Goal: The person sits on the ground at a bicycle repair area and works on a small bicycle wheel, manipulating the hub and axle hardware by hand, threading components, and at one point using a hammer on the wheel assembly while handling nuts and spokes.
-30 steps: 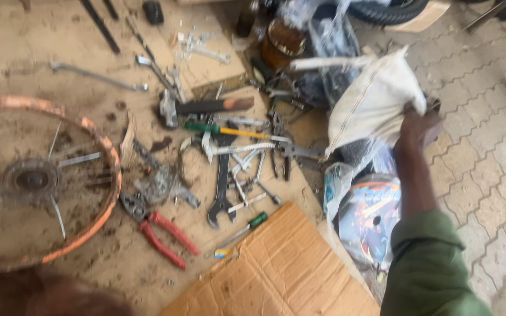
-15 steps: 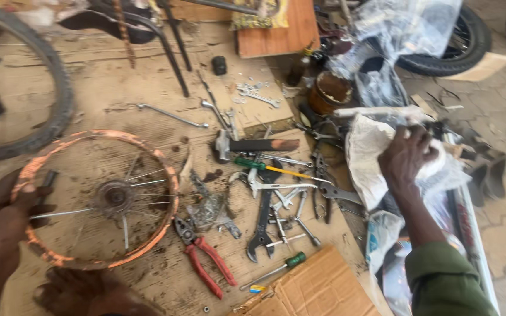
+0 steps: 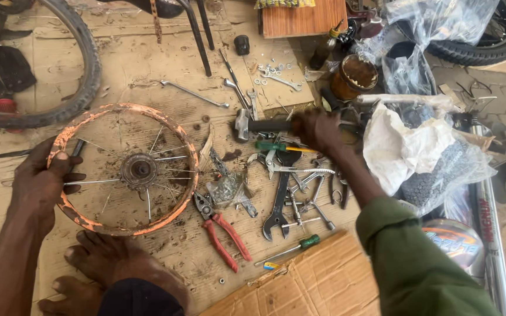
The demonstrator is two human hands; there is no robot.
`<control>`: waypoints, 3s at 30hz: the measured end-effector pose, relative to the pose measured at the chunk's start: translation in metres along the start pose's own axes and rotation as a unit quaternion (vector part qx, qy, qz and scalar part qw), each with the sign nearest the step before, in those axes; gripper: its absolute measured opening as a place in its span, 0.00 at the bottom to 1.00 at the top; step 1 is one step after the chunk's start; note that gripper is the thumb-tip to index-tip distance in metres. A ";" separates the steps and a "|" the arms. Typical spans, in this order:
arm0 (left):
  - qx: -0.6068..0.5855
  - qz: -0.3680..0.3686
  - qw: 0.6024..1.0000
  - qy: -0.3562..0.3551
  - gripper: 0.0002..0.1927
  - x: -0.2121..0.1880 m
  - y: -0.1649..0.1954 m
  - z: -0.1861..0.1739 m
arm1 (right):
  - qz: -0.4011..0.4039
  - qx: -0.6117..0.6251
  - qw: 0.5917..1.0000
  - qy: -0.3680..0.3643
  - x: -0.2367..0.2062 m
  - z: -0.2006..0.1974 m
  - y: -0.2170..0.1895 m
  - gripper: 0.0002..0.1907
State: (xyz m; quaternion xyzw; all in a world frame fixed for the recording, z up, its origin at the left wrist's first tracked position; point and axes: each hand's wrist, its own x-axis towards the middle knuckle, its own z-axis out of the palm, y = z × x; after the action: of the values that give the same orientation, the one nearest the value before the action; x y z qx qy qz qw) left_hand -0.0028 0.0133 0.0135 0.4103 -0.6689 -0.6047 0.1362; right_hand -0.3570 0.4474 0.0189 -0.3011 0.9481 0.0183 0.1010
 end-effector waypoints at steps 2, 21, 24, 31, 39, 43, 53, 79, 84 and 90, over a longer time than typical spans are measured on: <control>0.001 0.017 1.000 -0.005 0.22 -0.003 -0.002 0.000 | -0.045 -0.064 0.992 0.098 0.013 -0.018 0.005 0.11; 0.006 0.080 0.997 -0.021 0.20 0.017 -0.012 -0.026 | -0.115 -0.041 0.987 0.107 -0.094 0.056 -0.003 0.10; 0.006 0.080 0.997 -0.019 0.20 0.015 -0.013 -0.026 | -0.075 0.130 0.982 0.113 -0.110 0.035 0.018 0.11; 0.003 0.071 0.997 -0.008 0.18 0.009 -0.011 -0.021 | -0.320 0.098 0.942 0.024 -0.163 0.051 -0.031 0.25; -0.022 0.090 0.995 -0.025 0.19 -0.002 -0.004 -0.006 | -0.135 0.148 0.974 0.106 -0.154 0.042 -0.056 0.14; -0.013 0.035 0.999 -0.004 0.20 -0.001 0.000 -0.001 | -0.270 0.120 0.949 0.111 -0.142 0.048 -0.117 0.19; 0.353 0.301 0.870 0.165 0.29 -0.035 0.007 0.049 | -0.211 0.348 0.913 -0.022 -0.112 0.064 -0.115 0.09; 0.281 0.403 0.846 -0.208 0.07 -0.108 0.043 0.206 | 0.014 0.631 0.761 0.147 -0.153 0.090 -0.075 0.14; 0.256 0.384 0.876 -0.139 0.11 -0.091 0.036 0.203 | -0.022 0.470 0.875 0.112 -0.177 0.098 -0.075 0.12; 0.246 0.265 0.920 -0.149 0.13 -0.082 0.020 0.221 | -0.222 0.231 0.932 0.169 -0.179 0.092 -0.118 0.19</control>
State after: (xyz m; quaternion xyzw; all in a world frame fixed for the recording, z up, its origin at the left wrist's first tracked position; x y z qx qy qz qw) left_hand -0.1094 0.2248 0.0069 0.1438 -0.8935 -0.4169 0.0846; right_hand -0.1296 0.4612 -0.0319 -0.4705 0.8384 -0.2749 0.0078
